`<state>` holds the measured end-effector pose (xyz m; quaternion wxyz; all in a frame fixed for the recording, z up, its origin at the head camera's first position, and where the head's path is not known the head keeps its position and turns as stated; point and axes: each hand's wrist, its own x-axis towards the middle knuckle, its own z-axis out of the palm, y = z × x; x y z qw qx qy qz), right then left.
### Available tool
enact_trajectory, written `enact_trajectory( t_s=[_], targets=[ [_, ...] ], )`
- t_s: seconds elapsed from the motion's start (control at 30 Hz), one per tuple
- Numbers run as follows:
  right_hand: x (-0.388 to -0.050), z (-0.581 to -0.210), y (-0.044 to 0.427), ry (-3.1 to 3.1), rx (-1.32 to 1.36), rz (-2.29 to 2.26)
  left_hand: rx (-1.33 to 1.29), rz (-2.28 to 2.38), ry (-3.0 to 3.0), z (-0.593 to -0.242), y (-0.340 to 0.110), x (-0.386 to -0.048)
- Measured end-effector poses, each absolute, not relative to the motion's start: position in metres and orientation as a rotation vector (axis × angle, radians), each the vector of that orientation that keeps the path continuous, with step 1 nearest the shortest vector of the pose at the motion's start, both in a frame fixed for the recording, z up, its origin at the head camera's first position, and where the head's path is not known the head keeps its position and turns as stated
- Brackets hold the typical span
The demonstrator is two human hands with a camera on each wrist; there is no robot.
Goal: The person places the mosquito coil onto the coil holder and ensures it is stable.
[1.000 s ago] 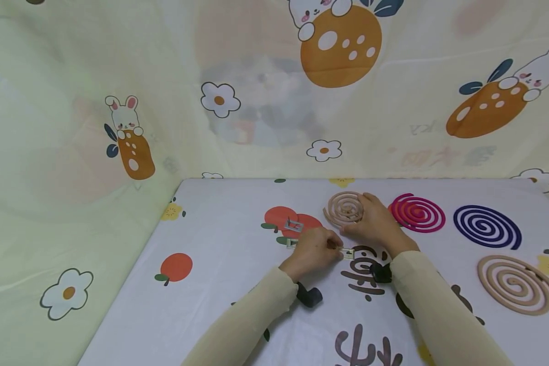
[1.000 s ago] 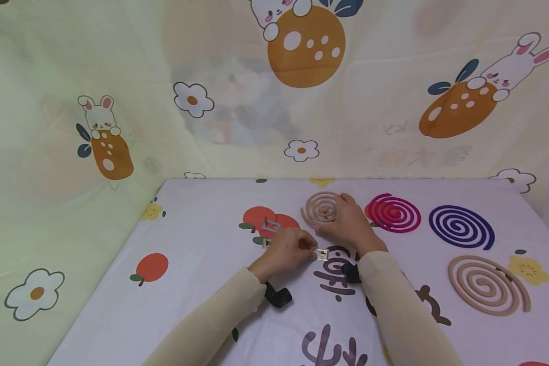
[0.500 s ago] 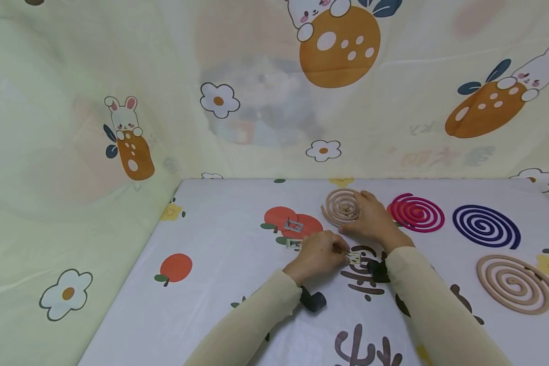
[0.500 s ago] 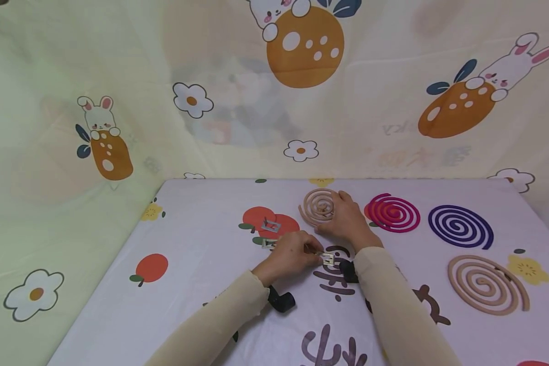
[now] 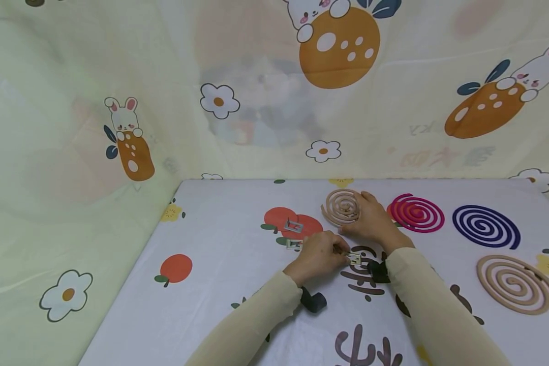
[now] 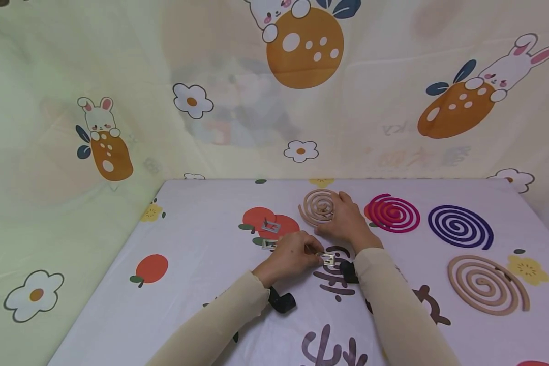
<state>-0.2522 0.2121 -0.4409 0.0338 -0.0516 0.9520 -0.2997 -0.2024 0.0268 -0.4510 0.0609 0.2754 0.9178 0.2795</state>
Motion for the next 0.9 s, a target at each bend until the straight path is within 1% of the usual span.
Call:
enact_trajectory(
  t_s=[0.37,0.57,0.77,0.9],
  targets=[
    [-0.249,-0.439,0.216,2.925,-0.190,-0.991,0.834,0.846,2.756,-0.449,0.025,-0.203],
    [-0.244,-0.434,0.223,2.947,-0.249,-1.005,0.833,0.853,2.758,-0.449,0.024,-0.203],
    [-0.238,-0.428,0.247,2.937,-0.226,-1.023,0.836,0.866,2.744,-0.449,0.023,-0.202],
    [-0.234,-0.428,0.273,2.933,-0.130,-1.030,0.836,0.851,2.744,-0.450,0.021,-0.203]
  ],
)
